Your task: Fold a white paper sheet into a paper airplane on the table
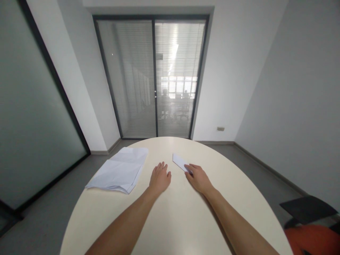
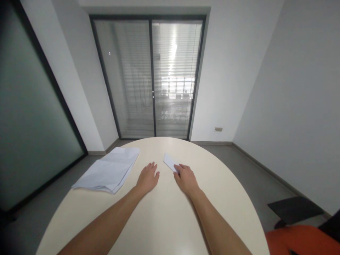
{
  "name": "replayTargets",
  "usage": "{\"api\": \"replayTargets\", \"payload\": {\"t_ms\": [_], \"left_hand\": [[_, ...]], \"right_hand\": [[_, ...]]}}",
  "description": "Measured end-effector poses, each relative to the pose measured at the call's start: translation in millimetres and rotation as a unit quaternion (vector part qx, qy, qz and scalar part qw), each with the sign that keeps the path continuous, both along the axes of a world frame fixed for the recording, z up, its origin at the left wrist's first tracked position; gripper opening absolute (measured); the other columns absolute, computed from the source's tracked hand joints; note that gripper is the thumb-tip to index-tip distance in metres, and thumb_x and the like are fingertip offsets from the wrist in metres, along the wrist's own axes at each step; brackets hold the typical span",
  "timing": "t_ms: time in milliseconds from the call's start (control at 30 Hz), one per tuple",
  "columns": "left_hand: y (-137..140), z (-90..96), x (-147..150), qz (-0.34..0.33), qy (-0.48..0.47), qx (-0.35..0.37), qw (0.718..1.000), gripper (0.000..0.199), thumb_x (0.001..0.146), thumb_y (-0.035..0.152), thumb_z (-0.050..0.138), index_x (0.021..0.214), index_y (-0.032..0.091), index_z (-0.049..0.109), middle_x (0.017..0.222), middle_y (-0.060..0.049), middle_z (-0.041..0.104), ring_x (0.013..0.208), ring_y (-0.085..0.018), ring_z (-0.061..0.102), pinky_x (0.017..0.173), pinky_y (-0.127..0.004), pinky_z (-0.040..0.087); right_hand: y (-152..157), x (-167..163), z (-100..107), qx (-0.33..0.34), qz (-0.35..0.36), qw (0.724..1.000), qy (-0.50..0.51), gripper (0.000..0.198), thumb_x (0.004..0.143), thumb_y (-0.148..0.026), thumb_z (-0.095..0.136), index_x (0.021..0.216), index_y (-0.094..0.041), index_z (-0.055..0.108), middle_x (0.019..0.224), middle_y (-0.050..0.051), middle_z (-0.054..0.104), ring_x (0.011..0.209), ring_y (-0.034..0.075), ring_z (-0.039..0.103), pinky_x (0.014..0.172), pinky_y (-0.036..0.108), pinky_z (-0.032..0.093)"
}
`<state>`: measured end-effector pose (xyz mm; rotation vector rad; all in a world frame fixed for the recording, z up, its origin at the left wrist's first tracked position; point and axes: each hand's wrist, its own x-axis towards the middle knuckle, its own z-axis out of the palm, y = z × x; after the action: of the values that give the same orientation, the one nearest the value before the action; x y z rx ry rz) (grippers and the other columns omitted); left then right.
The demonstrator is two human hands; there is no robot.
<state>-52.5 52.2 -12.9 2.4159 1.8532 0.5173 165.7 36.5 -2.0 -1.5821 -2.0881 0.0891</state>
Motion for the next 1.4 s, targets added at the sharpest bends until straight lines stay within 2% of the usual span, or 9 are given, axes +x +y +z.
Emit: {"api": "replayTargets", "payload": {"t_ms": [133,300,567,700,1133,1400], "left_hand": [[-0.7,0.3,-0.6,-0.001,-0.001,0.002,1.000,0.050,0.097,0.033,0.039,0.140,0.010,0.050,0.153,-0.015,0.041,0.143,-0.028,0.035,0.118,-0.043,0.028],[0.2,-1.5,0.4,0.001,0.001,0.005,1.000,0.049,0.096,0.034,0.040,0.138,0.012,0.052,0.153,-0.015,0.042,0.143,-0.027,0.036,0.117,-0.043,0.029],[0.1,-0.6,0.2,-0.002,0.000,0.001,1.000,0.048,0.096,0.034,0.040,0.138,0.013,0.052,0.153,-0.015,0.042,0.143,-0.028,0.035,0.117,-0.044,0.029],[-1.4,0.3,0.4,-0.004,-0.001,0.005,1.000,0.049,0.096,0.034,0.040,0.138,0.012,0.052,0.152,-0.014,0.043,0.143,-0.028,0.036,0.117,-0.043,0.029],[-1.5,0.2,-1.4,-0.006,0.004,0.004,1.000,0.051,0.096,0.035,0.040,0.140,0.010,0.052,0.153,-0.014,0.042,0.142,-0.028,0.036,0.117,-0.042,0.029],[-2.1,0.6,-3.1,-0.003,0.010,-0.005,1.000,0.051,0.097,0.035,0.040,0.141,0.011,0.051,0.154,-0.013,0.041,0.144,-0.027,0.034,0.118,-0.041,0.028]], "right_hand": [[-0.1,4.3,4.5,0.008,-0.064,0.998,0.012,0.049,0.089,-0.032,0.056,0.136,-0.019,0.056,0.121,0.015,0.065,0.107,0.030,0.061,0.094,0.042,0.048],[1.9,10.5,3.6,0.032,-0.108,0.992,0.052,0.057,0.085,-0.027,0.059,0.140,-0.022,0.048,0.120,0.011,0.066,0.101,0.026,0.064,0.085,0.035,0.048],[3.5,43.3,13.2,0.018,-0.247,0.964,0.100,0.043,0.087,-0.023,0.047,0.128,-0.023,0.059,0.109,0.011,0.071,0.091,0.026,0.067,0.074,0.034,0.047],[0.9,62.2,18.9,0.011,-0.301,0.945,0.127,0.044,0.088,-0.022,0.041,0.128,-0.022,0.060,0.114,0.013,0.070,0.096,0.028,0.065,0.078,0.036,0.047],[8.6,87.8,5.2,0.069,-0.348,0.911,0.212,0.047,0.084,-0.022,0.041,0.124,-0.014,0.064,0.108,0.015,0.071,0.095,0.030,0.064,0.085,0.039,0.046],[15.5,99.6,-4.6,0.146,-0.379,0.862,0.302,0.049,0.076,-0.023,0.045,0.116,-0.010,0.068,0.099,0.015,0.071,0.085,0.028,0.062,0.082,0.040,0.046]]}}
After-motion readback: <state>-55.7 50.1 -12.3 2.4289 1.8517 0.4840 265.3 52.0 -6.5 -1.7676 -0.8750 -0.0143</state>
